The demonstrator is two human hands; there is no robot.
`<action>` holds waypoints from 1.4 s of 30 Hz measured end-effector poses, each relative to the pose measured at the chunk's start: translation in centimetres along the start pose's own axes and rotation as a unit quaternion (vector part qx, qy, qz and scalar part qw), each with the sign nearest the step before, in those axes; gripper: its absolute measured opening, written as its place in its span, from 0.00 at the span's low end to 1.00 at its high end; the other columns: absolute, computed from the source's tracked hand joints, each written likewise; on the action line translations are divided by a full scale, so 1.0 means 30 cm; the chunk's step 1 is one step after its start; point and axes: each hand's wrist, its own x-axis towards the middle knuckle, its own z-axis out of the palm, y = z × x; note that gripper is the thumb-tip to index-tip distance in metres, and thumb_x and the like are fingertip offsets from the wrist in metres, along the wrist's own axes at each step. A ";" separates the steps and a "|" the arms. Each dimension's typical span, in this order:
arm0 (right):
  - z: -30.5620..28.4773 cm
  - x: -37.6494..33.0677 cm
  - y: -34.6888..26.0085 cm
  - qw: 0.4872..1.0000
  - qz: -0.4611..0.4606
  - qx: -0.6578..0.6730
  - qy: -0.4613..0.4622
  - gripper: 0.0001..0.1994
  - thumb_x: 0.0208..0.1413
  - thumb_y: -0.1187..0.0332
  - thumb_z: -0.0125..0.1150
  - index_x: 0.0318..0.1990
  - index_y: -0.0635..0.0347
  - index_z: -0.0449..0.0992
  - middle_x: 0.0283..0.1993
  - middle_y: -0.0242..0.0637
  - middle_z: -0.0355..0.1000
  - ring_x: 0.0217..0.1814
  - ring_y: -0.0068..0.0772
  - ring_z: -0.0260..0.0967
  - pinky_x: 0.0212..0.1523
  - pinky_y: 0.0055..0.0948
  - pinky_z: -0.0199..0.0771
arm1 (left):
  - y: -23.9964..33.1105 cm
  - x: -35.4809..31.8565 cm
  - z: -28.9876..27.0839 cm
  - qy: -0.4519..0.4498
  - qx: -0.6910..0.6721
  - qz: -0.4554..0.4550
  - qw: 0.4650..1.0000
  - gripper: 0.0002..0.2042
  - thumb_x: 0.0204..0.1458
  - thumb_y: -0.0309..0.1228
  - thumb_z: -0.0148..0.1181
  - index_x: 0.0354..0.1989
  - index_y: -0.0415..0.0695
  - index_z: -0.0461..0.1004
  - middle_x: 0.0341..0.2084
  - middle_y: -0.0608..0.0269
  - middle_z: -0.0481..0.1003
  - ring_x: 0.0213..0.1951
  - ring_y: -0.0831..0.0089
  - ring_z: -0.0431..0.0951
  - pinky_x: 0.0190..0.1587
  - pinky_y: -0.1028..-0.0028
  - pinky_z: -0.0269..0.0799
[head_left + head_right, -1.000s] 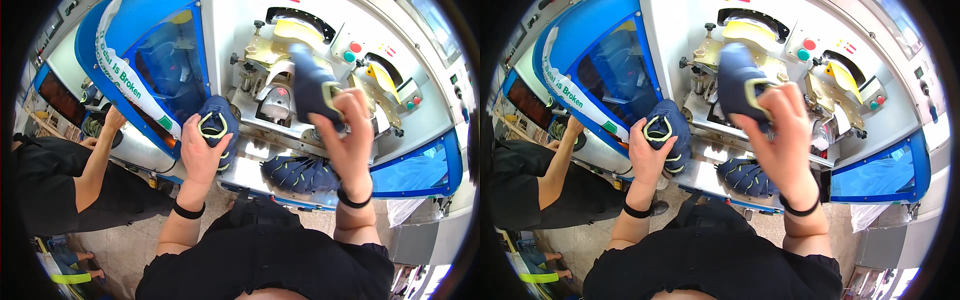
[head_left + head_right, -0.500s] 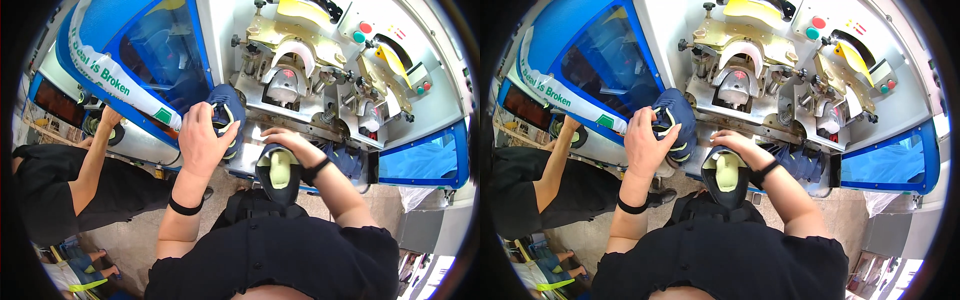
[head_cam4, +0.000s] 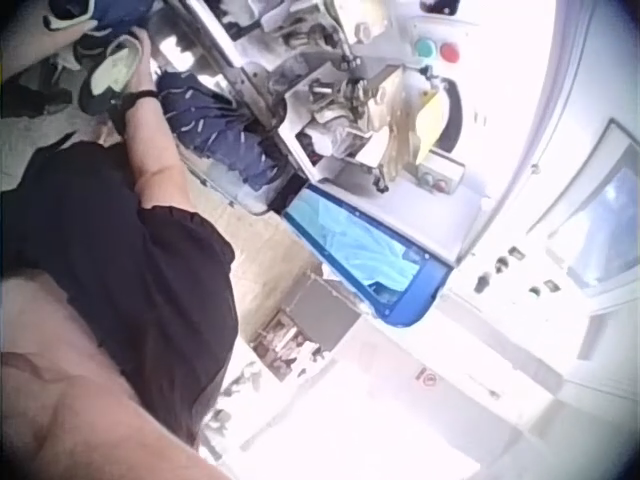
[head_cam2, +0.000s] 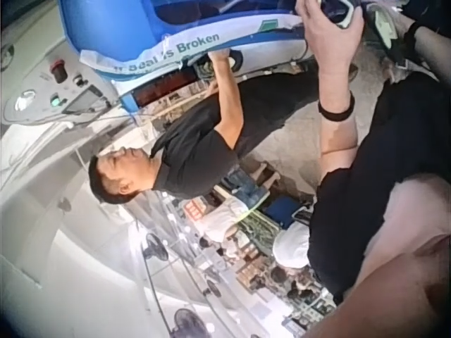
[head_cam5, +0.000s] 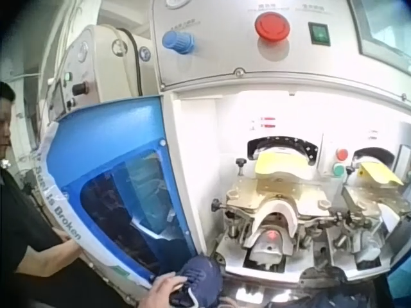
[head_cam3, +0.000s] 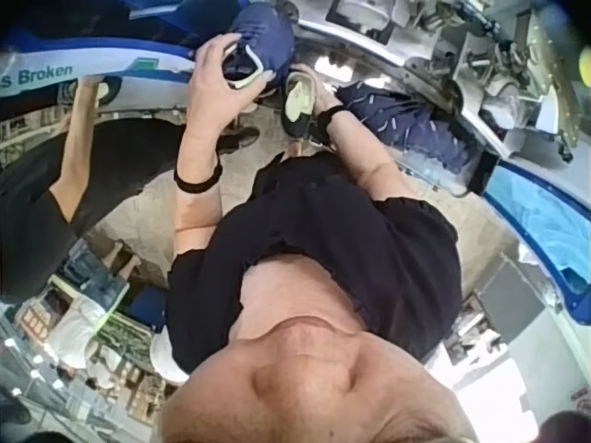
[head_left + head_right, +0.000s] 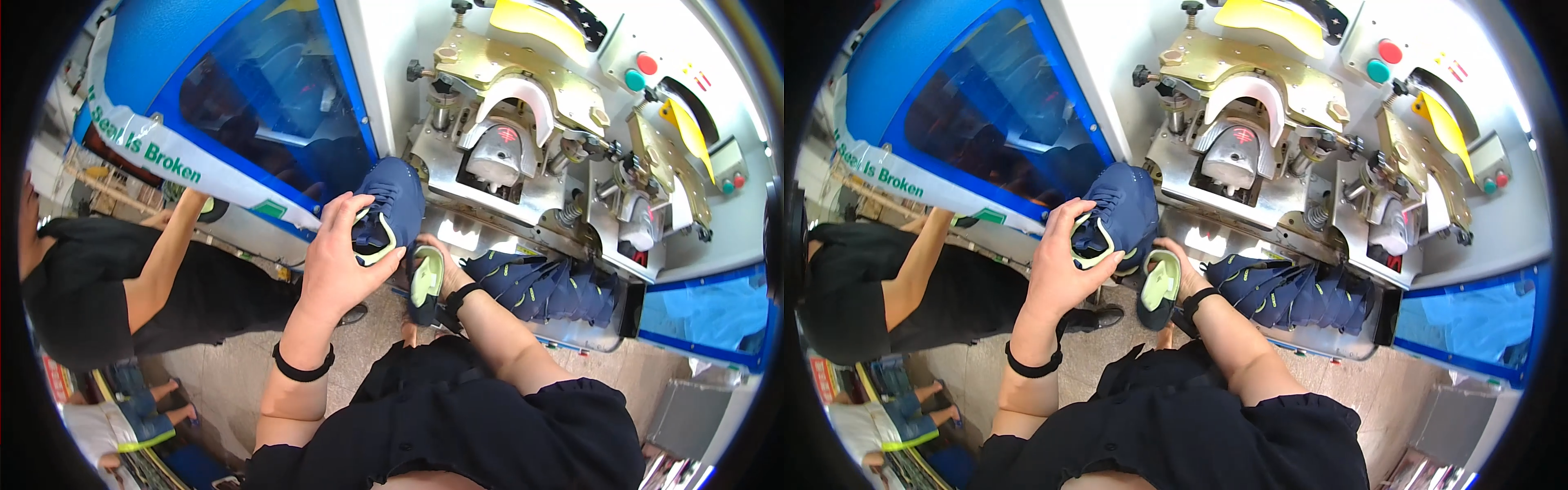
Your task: The recorder operates a heel-shaping or heel-lasting machine to mold the back part of shoe uppers.
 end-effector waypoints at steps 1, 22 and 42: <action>0.006 0.014 -0.006 0.999 -0.021 0.008 0.024 0.19 0.54 0.47 0.58 0.27 0.55 0.78 0.20 0.34 0.74 0.17 0.29 0.71 0.20 0.28 0.75 | -0.002 -0.009 0.006 0.016 -0.012 0.020 1.000 0.32 0.39 0.33 0.73 0.54 0.44 0.66 0.51 0.46 0.69 0.51 0.50 0.74 0.56 0.62 0.69; 0.298 -0.353 0.517 0.826 -0.006 -0.444 -0.348 0.21 0.61 0.66 0.48 0.60 0.66 0.67 0.55 0.38 0.72 0.55 0.34 0.71 0.56 0.30 0.70 | 0.464 -1.284 -0.143 0.224 -0.414 -0.241 0.849 0.58 0.42 0.39 0.75 0.73 0.42 0.35 0.69 0.49 0.50 0.70 0.63 0.53 0.69 0.64 0.50; 0.312 -1.170 3.061 0.326 0.382 -0.581 -0.640 0.15 0.64 0.67 0.53 0.55 0.65 0.74 0.52 0.34 0.75 0.52 0.26 0.71 0.54 0.28 0.71 | 1.396 -3.147 -0.009 0.757 -0.099 -0.374 0.527 0.59 0.36 0.37 0.79 0.72 0.39 0.40 0.68 0.48 0.54 0.69 0.60 0.55 0.68 0.63 0.50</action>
